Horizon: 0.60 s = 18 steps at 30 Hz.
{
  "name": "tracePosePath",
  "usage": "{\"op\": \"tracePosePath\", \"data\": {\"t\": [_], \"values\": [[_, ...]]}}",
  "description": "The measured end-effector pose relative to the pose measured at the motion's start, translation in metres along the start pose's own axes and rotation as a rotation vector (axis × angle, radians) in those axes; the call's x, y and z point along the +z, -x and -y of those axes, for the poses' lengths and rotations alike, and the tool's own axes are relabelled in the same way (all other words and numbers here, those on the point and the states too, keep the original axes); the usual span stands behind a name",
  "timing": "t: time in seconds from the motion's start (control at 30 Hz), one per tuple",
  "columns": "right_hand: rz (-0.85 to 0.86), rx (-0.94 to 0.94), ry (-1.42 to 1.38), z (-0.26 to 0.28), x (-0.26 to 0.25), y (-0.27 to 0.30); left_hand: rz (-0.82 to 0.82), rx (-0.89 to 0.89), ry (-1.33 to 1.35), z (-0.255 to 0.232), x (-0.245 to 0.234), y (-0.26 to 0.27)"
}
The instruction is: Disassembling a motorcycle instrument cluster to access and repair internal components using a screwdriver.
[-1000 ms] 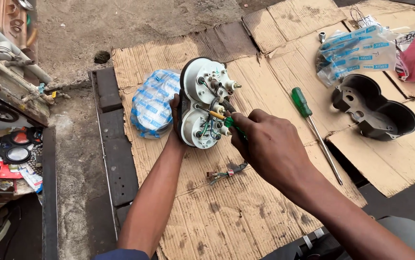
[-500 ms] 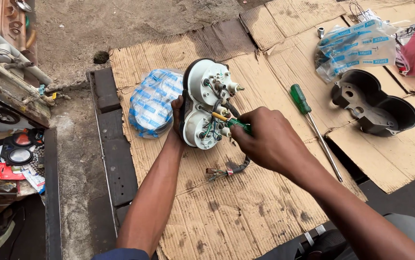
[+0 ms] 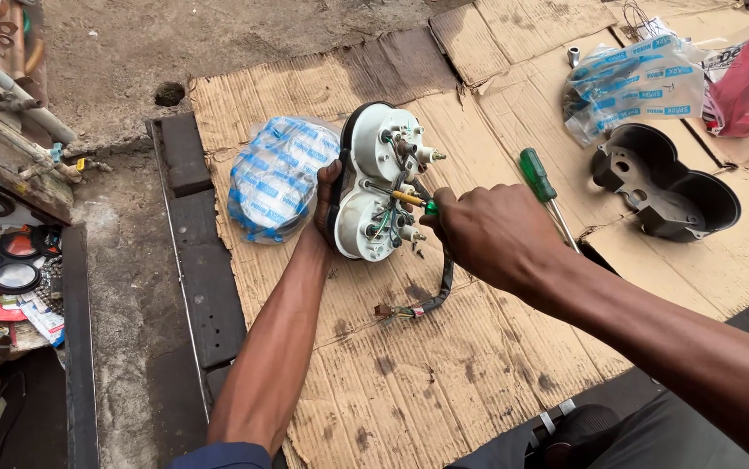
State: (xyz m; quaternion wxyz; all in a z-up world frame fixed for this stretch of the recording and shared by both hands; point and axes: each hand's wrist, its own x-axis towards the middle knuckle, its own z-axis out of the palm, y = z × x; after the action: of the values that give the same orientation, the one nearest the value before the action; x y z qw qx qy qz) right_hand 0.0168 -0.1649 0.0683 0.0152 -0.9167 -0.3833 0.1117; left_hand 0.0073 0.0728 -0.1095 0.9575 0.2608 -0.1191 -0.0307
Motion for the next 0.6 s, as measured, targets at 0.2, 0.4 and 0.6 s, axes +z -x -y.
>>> {"op": "tracePosePath", "data": {"t": [0.2, 0.4, 0.6], "values": [[-0.337, -0.31, 0.467, -0.014, -0.001, -0.007, 0.057, 0.014, -0.061, -0.001, 0.012, -0.005], [0.397, 0.347, -0.7, -0.025, -0.021, -0.02, 0.037, -0.048, -0.055, 0.002, 0.002, -0.008], [0.158, 0.137, -0.146, -0.006, -0.021, -0.006, 0.017, -0.075, -0.046, 0.002, -0.01, -0.012]]}}
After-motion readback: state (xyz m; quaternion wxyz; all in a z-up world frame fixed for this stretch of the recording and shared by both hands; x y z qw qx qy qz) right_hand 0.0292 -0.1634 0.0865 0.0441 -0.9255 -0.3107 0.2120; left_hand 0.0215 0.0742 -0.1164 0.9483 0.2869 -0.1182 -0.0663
